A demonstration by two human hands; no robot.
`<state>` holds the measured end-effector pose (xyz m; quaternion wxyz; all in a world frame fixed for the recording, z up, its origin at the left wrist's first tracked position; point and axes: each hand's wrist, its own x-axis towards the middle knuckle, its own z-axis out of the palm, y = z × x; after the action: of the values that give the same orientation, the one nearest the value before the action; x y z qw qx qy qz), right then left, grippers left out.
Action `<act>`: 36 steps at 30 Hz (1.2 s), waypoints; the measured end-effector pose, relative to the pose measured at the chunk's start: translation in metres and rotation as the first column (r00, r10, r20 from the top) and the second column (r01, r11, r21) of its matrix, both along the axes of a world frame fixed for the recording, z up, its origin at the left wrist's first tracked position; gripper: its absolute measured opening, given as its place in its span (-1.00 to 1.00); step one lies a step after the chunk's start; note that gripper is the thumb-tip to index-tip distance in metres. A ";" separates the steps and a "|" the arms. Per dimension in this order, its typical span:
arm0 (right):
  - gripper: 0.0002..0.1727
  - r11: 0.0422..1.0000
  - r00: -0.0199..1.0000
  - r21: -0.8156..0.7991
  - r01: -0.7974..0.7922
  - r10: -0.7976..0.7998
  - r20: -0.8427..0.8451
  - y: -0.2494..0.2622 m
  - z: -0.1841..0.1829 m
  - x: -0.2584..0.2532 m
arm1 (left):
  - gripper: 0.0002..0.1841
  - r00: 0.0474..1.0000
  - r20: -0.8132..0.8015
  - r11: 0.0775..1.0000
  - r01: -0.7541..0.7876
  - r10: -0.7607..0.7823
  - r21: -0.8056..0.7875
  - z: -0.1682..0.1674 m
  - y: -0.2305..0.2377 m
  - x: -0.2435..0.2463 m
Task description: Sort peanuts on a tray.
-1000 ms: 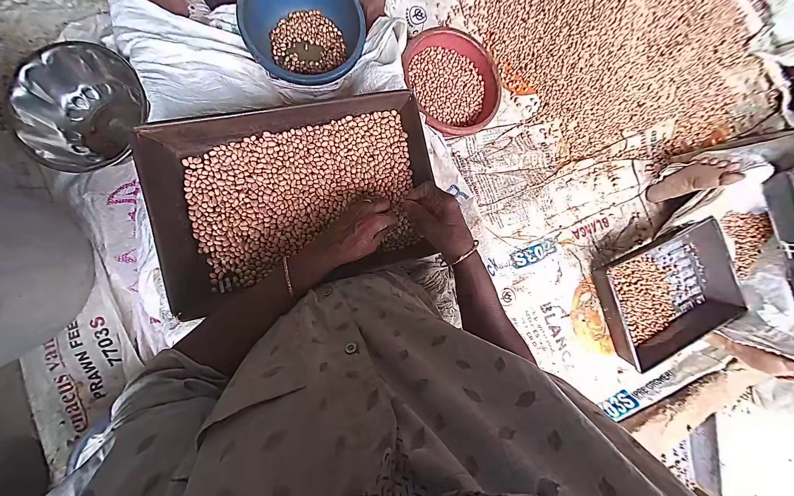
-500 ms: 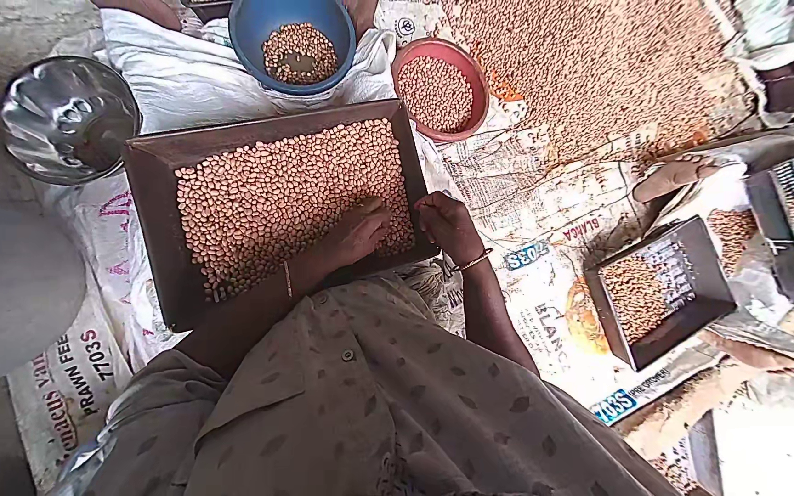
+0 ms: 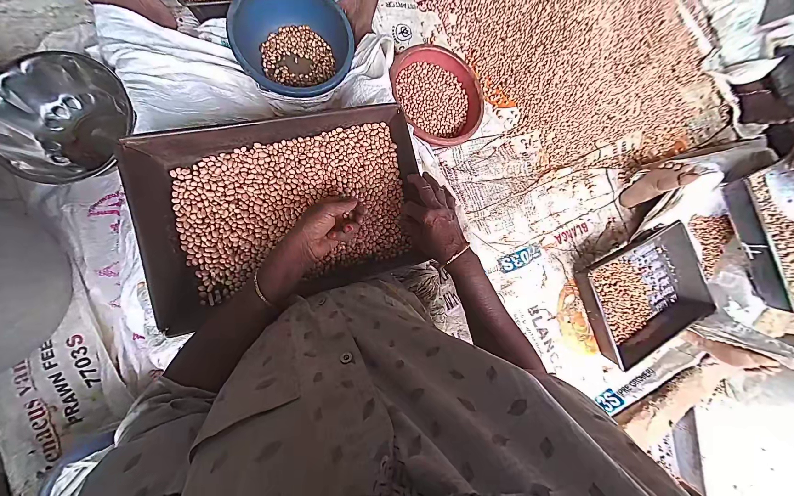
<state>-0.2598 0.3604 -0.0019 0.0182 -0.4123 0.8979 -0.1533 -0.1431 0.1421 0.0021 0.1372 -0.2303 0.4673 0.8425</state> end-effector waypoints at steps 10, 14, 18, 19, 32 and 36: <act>-0.88 0.990 0.995 -0.138 -0.040 0.052 0.081 0.006 -0.026 0.000 | -0.72 0.912 0.023 0.909 -0.410 0.410 0.066 0.006 -0.046 -0.008; -0.88 0.994 0.999 -0.106 -0.012 0.008 -0.041 0.002 -0.016 0.007 | -0.61 0.973 0.003 0.972 -0.231 0.231 -0.042 0.006 -0.047 0.005; -0.82 0.925 0.994 -0.363 -0.110 0.111 -0.018 -0.024 0.018 0.024 | -0.39 0.982 -0.169 0.994 0.065 -0.079 -0.088 -0.010 -0.032 0.032; -0.81 0.888 0.981 -0.433 -0.157 0.192 0.039 -0.035 0.025 0.028 | -0.38 0.979 -0.177 0.993 0.092 -0.105 -0.080 -0.002 -0.027 0.038; -0.71 0.895 0.817 -0.446 -0.004 0.261 0.514 -0.105 0.012 0.001 | -0.62 0.701 -0.245 0.740 -0.600 0.670 0.305 0.009 -0.145 0.115; -0.72 0.919 0.812 -0.386 -0.072 0.279 0.513 -0.129 0.020 0.003 | -0.65 0.663 -0.312 0.728 -0.564 0.681 0.390 -0.011 -0.149 0.126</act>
<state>-0.2571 0.2312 0.0177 0.2205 -0.4285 0.7684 -0.4212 -0.0170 -0.0070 -0.0084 -0.2408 -0.1631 0.2625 0.9200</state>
